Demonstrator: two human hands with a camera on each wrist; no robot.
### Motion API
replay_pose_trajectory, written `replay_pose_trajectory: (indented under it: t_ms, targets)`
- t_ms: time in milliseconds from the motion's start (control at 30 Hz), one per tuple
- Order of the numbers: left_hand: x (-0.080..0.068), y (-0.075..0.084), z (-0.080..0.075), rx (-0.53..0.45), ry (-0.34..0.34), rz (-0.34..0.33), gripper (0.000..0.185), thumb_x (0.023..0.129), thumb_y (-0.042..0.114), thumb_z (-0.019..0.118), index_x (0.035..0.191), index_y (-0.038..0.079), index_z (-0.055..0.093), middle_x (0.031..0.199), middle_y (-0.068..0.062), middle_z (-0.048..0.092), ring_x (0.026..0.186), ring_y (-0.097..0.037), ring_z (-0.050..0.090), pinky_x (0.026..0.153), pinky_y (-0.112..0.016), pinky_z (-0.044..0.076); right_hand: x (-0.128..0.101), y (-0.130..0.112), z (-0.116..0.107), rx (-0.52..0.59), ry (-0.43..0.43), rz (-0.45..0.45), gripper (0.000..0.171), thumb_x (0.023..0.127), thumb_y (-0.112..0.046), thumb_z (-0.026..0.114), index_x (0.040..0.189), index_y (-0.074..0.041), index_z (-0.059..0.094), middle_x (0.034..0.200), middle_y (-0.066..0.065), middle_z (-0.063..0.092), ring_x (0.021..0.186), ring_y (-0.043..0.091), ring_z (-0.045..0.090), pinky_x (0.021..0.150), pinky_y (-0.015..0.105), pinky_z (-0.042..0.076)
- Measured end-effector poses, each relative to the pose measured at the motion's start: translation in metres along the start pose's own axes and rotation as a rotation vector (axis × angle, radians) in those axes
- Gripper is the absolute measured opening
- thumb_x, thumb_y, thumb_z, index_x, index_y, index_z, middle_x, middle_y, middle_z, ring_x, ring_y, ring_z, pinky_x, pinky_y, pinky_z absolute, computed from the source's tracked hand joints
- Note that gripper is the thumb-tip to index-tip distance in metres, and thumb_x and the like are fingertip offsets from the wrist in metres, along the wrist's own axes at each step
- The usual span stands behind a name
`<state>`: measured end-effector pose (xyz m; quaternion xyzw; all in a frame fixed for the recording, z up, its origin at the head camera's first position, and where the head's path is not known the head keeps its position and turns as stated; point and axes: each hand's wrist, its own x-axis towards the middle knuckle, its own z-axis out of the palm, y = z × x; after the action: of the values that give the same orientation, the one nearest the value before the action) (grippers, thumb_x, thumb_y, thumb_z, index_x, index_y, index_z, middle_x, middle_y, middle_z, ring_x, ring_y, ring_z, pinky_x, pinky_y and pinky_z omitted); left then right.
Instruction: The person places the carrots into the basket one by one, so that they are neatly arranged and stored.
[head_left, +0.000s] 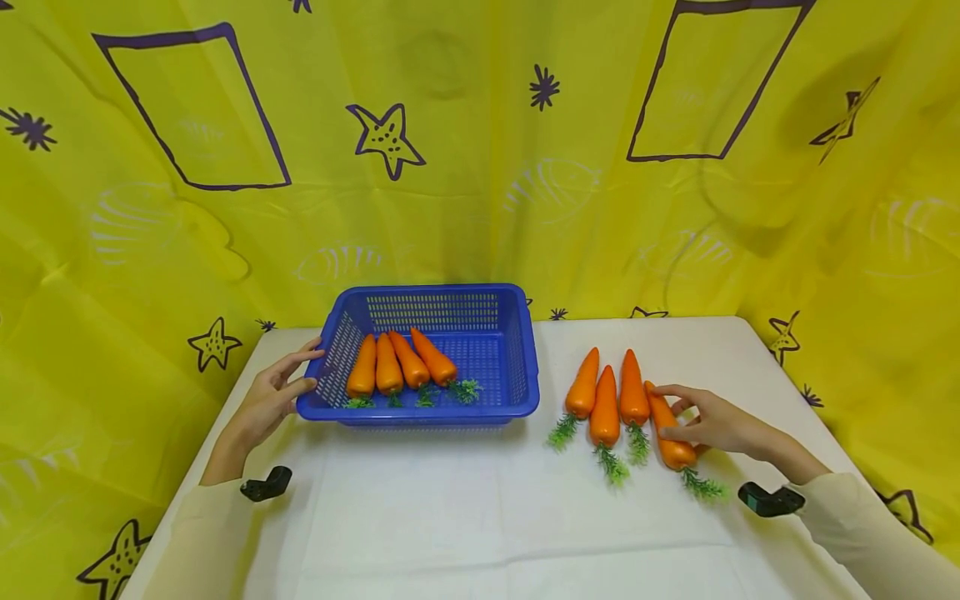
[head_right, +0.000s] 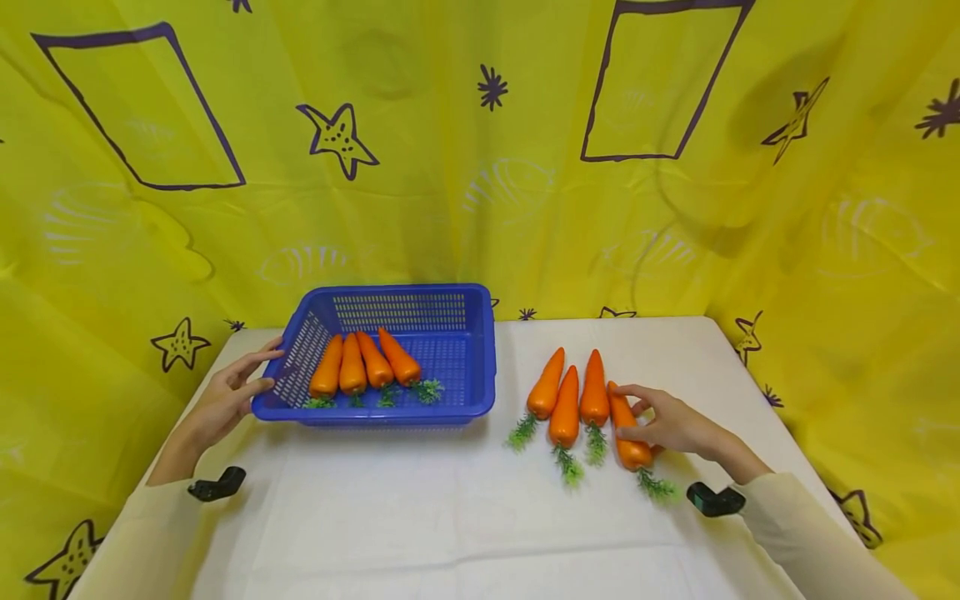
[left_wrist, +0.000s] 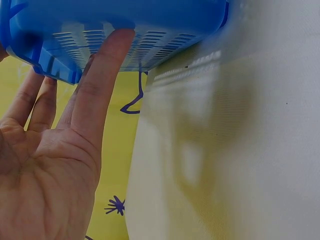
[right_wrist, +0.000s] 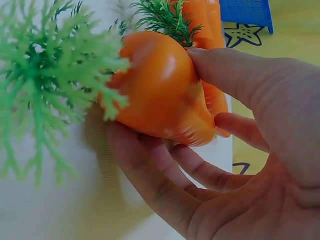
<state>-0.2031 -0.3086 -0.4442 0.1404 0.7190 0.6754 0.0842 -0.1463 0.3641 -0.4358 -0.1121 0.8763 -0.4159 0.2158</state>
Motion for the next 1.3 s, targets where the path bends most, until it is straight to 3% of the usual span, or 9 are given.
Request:
replay_pose_trajectory:
  t_ms: [300,933,1200,1300]
  targets:
    - [-0.002,0.001,0.000,-0.032,-0.012,0.019,0.049,0.105,0.001,0.054,0.152,-0.001,0.043,0.172,-0.006,0.015,0.132,-0.005,0.044,0.085,-0.037,0.061,0.000,-0.001,0.001,0.022,-0.014,0.032,0.080,0.092,-0.017,0.077,0.156,0.004,0.033,0.125,0.034,0.051,0.083,0.028,0.061,0.065,0.035,0.062]
    - [0.000,0.004,0.001,0.005,-0.006,-0.009,0.050,0.105,0.005,0.056,0.153,0.000,0.042,0.172,-0.009,0.013,0.132,-0.006,0.042,0.087,-0.036,0.061,0.000,0.001,-0.001,0.014,-0.018,-0.018,0.077,0.092,-0.013,0.076,0.154,0.008,0.035,0.122,0.031,0.056,0.074,0.023,0.063,0.060,0.034,0.060]
    - [0.000,0.002,0.000,-0.001,-0.011,-0.011,0.049,0.106,0.006,0.055,0.153,0.002,0.043,0.172,-0.005,0.014,0.131,-0.005,0.043,0.087,-0.036,0.061,-0.003,-0.005,-0.010,0.028,-0.022,-0.002,0.077,0.092,-0.011,0.076,0.154,0.009,0.035,0.128,0.037,0.050,0.092,0.029,0.068,0.065,0.037,0.063]
    - [-0.001,0.002,-0.001,-0.027,-0.023,-0.004,0.049,0.106,0.004,0.053,0.153,0.002,0.043,0.173,-0.004,0.013,0.131,-0.003,0.046,0.087,-0.037,0.061,-0.005,-0.008,-0.015,0.041,-0.030,-0.014,0.077,0.092,-0.011,0.076,0.154,0.008,0.034,0.129,0.038,0.050,0.090,0.029,0.068,0.066,0.037,0.063]
